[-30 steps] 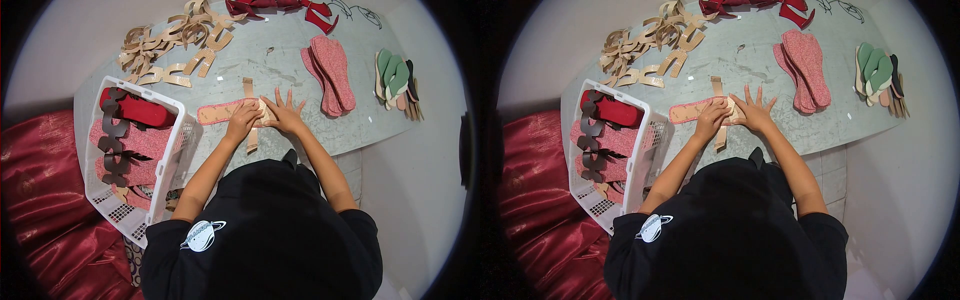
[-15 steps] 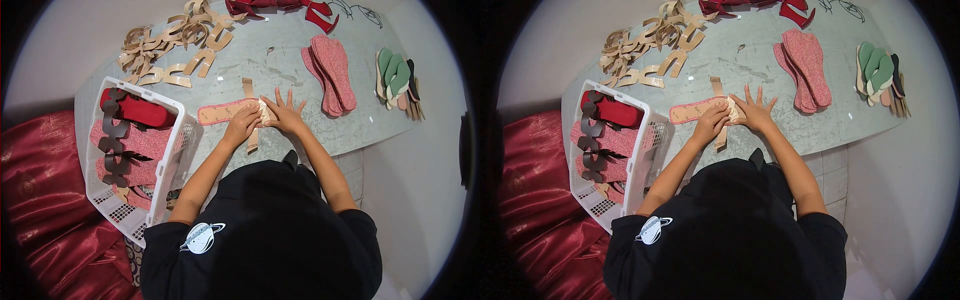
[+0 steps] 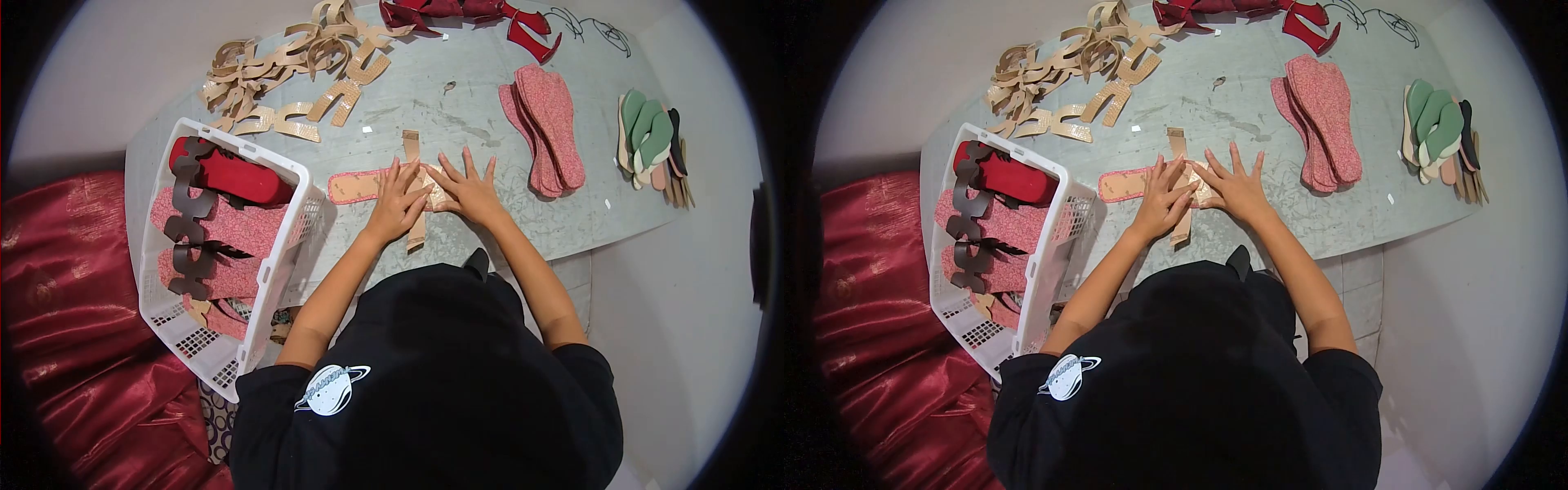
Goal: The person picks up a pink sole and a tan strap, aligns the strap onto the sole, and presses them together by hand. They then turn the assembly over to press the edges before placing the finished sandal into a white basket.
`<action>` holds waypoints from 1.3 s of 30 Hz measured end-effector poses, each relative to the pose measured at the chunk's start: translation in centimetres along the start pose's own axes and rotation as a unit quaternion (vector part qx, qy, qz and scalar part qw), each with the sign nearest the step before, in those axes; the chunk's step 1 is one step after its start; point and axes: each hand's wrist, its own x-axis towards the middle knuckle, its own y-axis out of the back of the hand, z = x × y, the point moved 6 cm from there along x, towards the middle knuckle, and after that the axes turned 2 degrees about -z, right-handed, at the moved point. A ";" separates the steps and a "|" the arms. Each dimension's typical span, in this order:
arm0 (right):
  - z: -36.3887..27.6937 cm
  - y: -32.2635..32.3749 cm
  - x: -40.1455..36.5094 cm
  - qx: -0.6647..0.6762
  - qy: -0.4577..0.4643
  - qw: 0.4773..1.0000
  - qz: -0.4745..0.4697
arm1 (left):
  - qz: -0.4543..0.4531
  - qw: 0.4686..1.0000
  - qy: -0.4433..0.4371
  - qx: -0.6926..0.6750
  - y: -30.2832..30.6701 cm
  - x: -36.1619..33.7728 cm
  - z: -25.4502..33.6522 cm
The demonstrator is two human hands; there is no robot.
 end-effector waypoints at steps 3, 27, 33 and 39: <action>0.0 -0.3 0.0 -0.019 0.028 0.999 0.017 | -0.009 1.000 0.004 -0.024 -0.1 0.1 -0.3; -0.1 -0.7 -0.2 -0.021 0.030 0.999 0.000 | -0.088 0.996 -0.002 0.027 2.2 -3.2 -0.4; 0.0 -0.9 -0.2 -0.014 0.023 1.000 0.001 | -0.006 0.996 0.039 0.080 1.0 -2.8 -0.2; -0.2 -0.3 -0.2 -0.013 0.019 1.000 -0.019 | 0.056 0.991 0.070 0.096 1.4 -2.5 -0.1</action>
